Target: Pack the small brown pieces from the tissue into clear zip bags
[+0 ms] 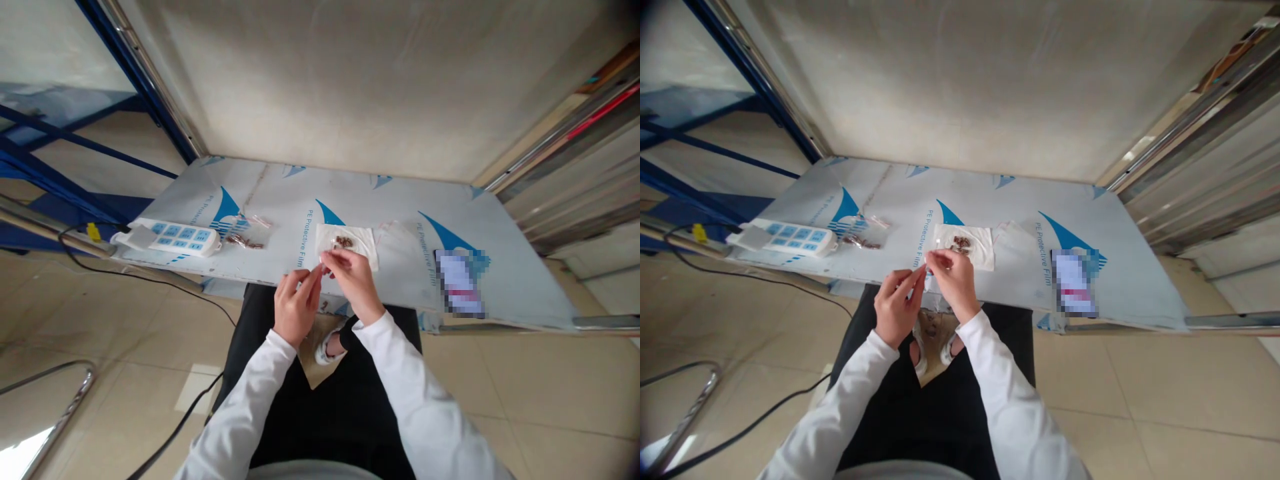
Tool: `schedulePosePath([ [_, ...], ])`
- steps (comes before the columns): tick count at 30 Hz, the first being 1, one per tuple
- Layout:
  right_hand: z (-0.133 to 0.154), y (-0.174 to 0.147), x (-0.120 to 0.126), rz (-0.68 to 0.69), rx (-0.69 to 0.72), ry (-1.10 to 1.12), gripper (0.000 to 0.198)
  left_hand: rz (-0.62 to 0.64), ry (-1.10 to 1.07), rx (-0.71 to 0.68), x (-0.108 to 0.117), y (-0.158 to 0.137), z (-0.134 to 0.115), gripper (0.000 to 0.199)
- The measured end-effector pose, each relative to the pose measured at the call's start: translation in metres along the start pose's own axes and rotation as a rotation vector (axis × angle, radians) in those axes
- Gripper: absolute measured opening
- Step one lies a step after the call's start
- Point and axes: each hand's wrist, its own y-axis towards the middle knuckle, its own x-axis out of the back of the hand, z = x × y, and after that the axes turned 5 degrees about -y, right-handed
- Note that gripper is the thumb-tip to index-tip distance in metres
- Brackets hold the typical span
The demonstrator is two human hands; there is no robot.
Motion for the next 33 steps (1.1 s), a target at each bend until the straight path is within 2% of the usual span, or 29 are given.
schedulePosePath([
  [4,0.001,-0.019,0.02,-0.084,0.015,-0.092,0.034,0.037,-0.179,0.12,0.006,-0.005,-0.025,0.025],
  [8,0.012,-0.045,0.037,-0.119,0.197,-0.514,0.017,0.092,-0.564,0.462,0.016,0.003,-0.047,0.026],
  [11,0.022,-0.063,0.035,-0.08,0.327,-0.82,0.02,0.166,-0.811,0.689,0.017,0.007,-0.058,0.026],
  [13,0.024,-0.072,0.031,-0.055,0.383,-0.916,0.023,0.157,-0.879,0.767,0.016,0.008,-0.061,0.025],
  [18,0.017,-0.083,0.028,0.03,0.399,-0.921,0.035,0.142,-0.952,0.863,0.013,0.005,-0.059,0.022],
  [23,0.011,-0.089,0.032,0.067,0.321,-0.576,0.035,0.167,-1.094,1.015,0.015,0.0,-0.051,0.022],
  [26,0.009,-0.09,0.033,0.038,0.256,-0.371,0.027,0.233,-1.17,1.025,0.018,-0.001,-0.048,0.024],
  [28,0.009,-0.088,0.035,0.041,0.233,-0.295,0.024,0.298,-1.152,0.96,0.021,0.0,-0.047,0.025],
  [31,0.01,-0.085,0.038,0.083,0.195,-0.275,0.024,0.381,-1.017,0.804,0.026,0.002,-0.047,0.026],
  [33,0.011,-0.084,0.04,0.097,0.178,-0.351,0.024,0.4,-0.828,0.697,0.029,0.002,-0.049,0.024],
])
